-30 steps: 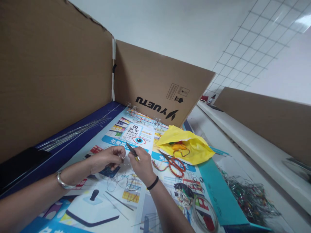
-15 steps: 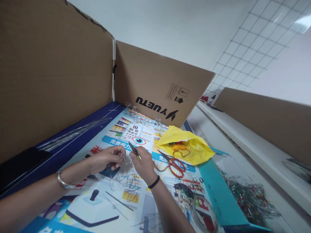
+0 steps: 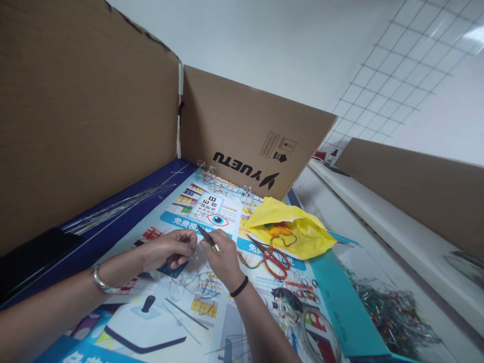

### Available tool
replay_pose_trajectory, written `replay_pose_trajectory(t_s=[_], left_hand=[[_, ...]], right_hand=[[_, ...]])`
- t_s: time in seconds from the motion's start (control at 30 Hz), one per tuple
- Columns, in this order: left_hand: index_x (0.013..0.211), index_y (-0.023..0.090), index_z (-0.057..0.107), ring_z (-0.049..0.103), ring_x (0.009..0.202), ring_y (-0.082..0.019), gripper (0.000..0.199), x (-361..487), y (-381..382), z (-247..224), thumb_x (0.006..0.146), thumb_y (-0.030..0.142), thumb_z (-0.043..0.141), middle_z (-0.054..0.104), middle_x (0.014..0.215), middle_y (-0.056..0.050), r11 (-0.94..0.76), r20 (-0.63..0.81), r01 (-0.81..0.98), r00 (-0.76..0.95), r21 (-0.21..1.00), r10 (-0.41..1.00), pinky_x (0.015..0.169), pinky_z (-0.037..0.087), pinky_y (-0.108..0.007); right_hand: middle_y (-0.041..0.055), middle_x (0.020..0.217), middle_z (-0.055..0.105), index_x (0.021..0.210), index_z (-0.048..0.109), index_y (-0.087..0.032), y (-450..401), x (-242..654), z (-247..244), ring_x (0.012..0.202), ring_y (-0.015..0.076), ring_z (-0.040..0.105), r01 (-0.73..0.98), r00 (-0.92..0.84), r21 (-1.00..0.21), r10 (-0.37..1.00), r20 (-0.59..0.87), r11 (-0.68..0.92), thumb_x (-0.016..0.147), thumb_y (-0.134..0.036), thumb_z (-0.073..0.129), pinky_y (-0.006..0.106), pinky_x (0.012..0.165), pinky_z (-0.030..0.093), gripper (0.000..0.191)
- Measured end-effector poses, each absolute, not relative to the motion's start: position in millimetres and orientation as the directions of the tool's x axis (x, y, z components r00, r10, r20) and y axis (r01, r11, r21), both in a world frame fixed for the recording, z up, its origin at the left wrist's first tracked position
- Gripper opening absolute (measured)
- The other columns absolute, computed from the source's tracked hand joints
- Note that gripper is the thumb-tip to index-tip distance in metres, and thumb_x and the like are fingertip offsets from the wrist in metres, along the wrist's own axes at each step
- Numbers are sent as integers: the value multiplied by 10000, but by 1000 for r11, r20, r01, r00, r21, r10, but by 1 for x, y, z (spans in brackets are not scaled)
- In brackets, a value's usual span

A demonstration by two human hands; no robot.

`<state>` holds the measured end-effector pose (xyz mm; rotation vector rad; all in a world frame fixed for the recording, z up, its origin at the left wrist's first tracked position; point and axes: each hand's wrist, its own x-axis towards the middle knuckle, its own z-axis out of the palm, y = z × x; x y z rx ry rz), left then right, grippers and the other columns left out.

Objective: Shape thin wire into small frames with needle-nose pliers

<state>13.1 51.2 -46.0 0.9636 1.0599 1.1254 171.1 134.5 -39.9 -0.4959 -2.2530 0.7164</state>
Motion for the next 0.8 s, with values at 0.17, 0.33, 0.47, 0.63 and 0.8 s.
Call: replay_pose_trajectory(t_s=[0.17,0.33,0.47,0.63,0.8], left_hand=[[695,179,470,374,339,-64,87,12,51,-47,649,158,542,477,423,58,178,-155,-214,117,960,981,338,272,-155],[693,178,474,392,337,-70,90,12,52,-48,654,173,554,483,417,56,187,-162,-213,131,959,978,345,290,-156],[690,178,471,399,345,-72,97,12,53,-50,652,171,560,481,416,56,181,-159,-215,116,960,980,347,289,-154],[710,175,481,377,339,-64,100,12,52,-49,651,168,561,470,417,63,163,-149,-219,83,962,985,346,277,-151],[702,177,478,366,340,-63,100,12,52,-46,635,152,548,466,412,67,157,-153,-209,36,965,988,340,268,-152]], right_hand=[[-3,694,513,731,550,-190,133,170,-43,668,131,486,130,-670,-629,536,514,767,820,-240,510,251,630,390,110],[-5,688,513,723,539,-190,131,169,-45,658,128,482,150,-651,-630,556,517,762,822,-240,507,247,622,384,116],[-12,669,504,707,533,-188,131,168,-48,643,128,472,188,-624,-642,595,507,744,815,-238,510,245,607,377,122],[-6,680,530,728,540,-193,135,170,-49,653,133,493,218,-642,-607,581,501,764,814,-229,503,244,612,388,101],[19,718,565,760,558,-194,139,189,-39,676,150,518,269,-625,-579,596,504,770,815,-258,505,262,639,408,100]])
